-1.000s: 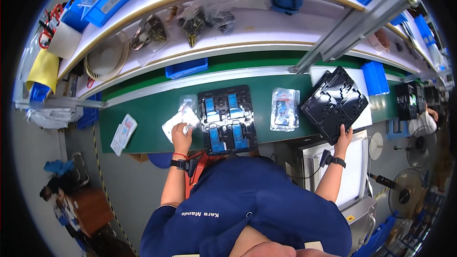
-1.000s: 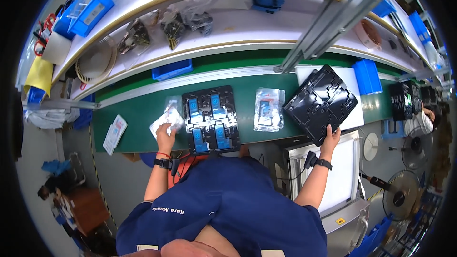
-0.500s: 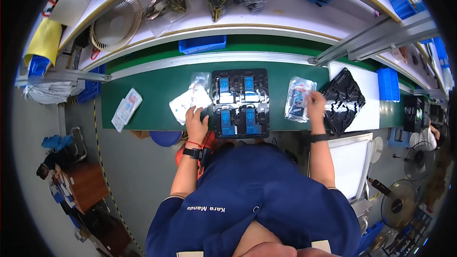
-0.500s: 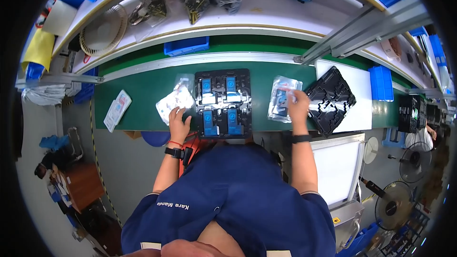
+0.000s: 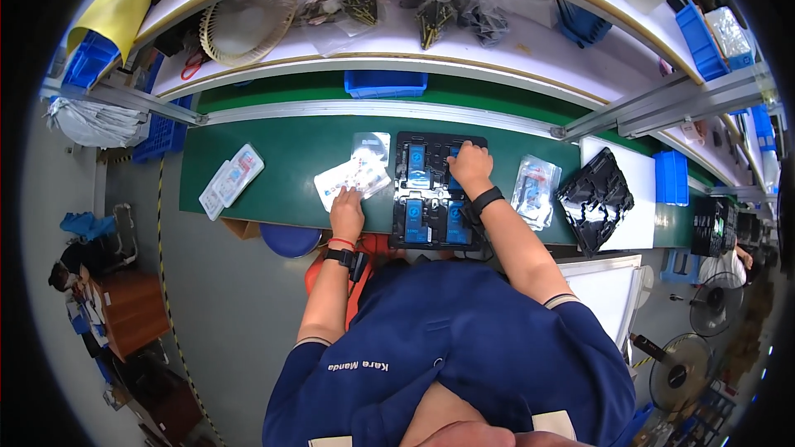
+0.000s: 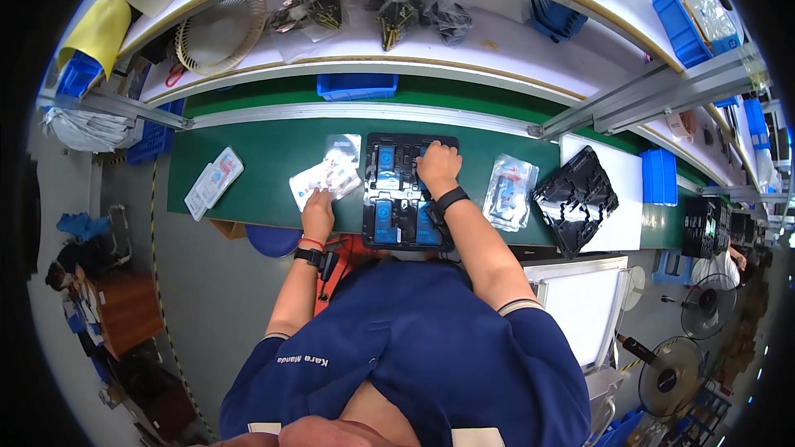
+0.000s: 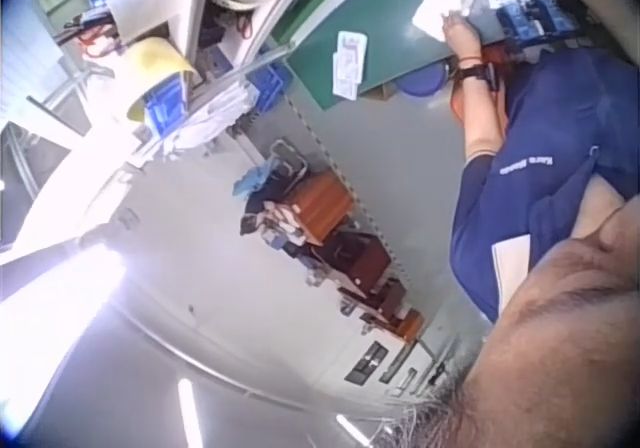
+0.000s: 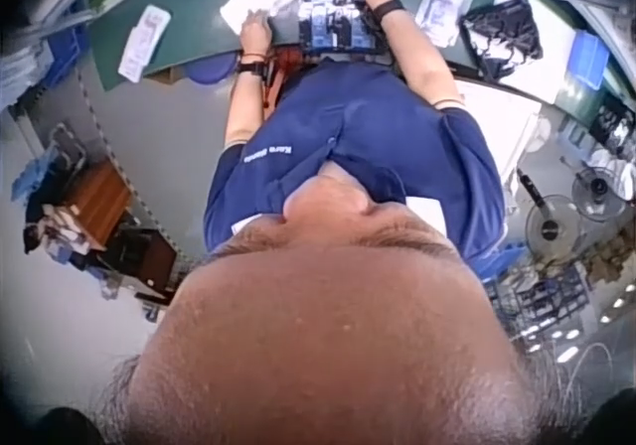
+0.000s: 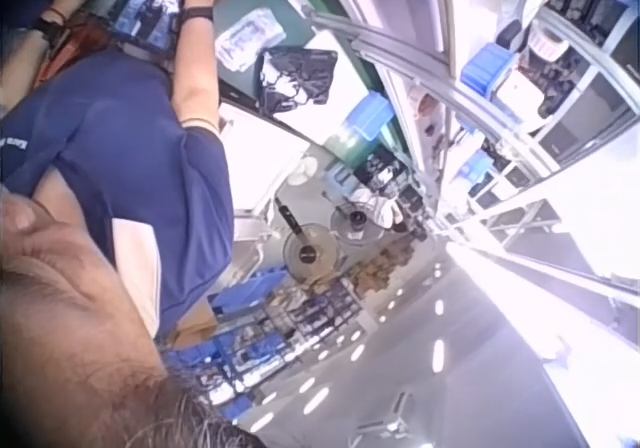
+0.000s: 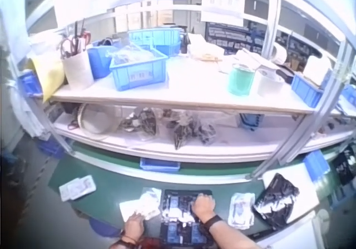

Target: The recorder prepares foam packaging and then inserts electronic assemblies into protective bags and trays.

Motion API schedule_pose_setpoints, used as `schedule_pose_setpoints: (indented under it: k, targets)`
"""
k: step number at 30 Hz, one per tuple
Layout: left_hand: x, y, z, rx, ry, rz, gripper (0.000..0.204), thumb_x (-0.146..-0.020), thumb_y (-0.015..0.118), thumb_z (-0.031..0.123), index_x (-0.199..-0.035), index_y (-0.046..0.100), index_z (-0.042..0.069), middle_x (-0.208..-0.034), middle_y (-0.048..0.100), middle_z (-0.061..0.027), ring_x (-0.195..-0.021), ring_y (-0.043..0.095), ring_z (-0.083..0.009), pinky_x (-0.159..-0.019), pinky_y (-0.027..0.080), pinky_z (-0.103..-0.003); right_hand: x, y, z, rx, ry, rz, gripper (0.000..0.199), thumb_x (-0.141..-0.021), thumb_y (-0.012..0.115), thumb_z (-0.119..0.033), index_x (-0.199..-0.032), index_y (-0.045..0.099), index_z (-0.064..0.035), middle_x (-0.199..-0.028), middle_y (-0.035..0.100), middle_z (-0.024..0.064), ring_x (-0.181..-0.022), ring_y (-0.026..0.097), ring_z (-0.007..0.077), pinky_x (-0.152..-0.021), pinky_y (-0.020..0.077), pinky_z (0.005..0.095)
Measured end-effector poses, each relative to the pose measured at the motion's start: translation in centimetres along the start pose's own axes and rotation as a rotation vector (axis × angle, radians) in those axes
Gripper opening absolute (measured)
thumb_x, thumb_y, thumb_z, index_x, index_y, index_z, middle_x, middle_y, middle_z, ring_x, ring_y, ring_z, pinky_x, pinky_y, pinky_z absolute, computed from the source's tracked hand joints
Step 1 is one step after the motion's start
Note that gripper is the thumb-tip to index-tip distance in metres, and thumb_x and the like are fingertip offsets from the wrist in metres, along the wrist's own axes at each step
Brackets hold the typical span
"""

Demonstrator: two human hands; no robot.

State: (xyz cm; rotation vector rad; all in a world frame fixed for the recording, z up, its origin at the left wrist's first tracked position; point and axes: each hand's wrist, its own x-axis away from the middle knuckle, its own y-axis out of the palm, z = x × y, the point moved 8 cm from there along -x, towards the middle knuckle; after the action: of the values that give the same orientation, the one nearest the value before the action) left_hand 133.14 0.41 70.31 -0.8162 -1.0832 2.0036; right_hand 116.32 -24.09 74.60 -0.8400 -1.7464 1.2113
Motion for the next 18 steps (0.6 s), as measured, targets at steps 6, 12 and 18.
schedule_pose_setpoints:
  k: [6,12,18]
  targets:
    - [-0.6,-0.9,-0.3,0.034,-0.053,0.030,0.013,-0.073,0.062,0.011,-0.080,0.061,0.001,-0.091,0.060,-0.0193,-0.091,0.055,-0.0363,-0.083,0.043,-0.040,-0.5,-0.2,0.4,-0.093,0.219,-0.108,0.053,-0.068,0.071,-0.029,-0.107,0.045,-0.0037,-0.101,0.061,0.0157,-0.103,0.053,0.0330,-0.086,0.0398,0.0426]
    - [-2.0,-3.6,3.3,0.101,0.000,-0.049,0.028,-0.066,0.071,0.022,-0.082,0.061,0.002,-0.086,0.056,-0.0145,-0.088,0.052,-0.0327,-0.077,0.042,-0.040,0.4,-0.3,-0.1,-0.007,0.183,-0.073,0.051,-0.067,0.071,-0.028,-0.105,0.048,-0.0049,-0.100,0.061,0.0137,-0.105,0.048,0.0314,-0.087,0.0366,0.0422]
    - [-2.9,-1.8,7.1,0.272,0.128,-0.188,0.034,-0.065,0.071,0.024,-0.091,0.063,0.003,-0.095,0.059,-0.0145,-0.092,0.054,-0.0316,-0.080,0.043,-0.040,-0.1,-0.5,-0.6,0.044,0.153,-0.010,0.039,-0.068,0.066,-0.021,-0.099,0.052,-0.0032,-0.097,0.061,0.0140,-0.102,0.049,0.0307,-0.086,0.0334,0.0401]
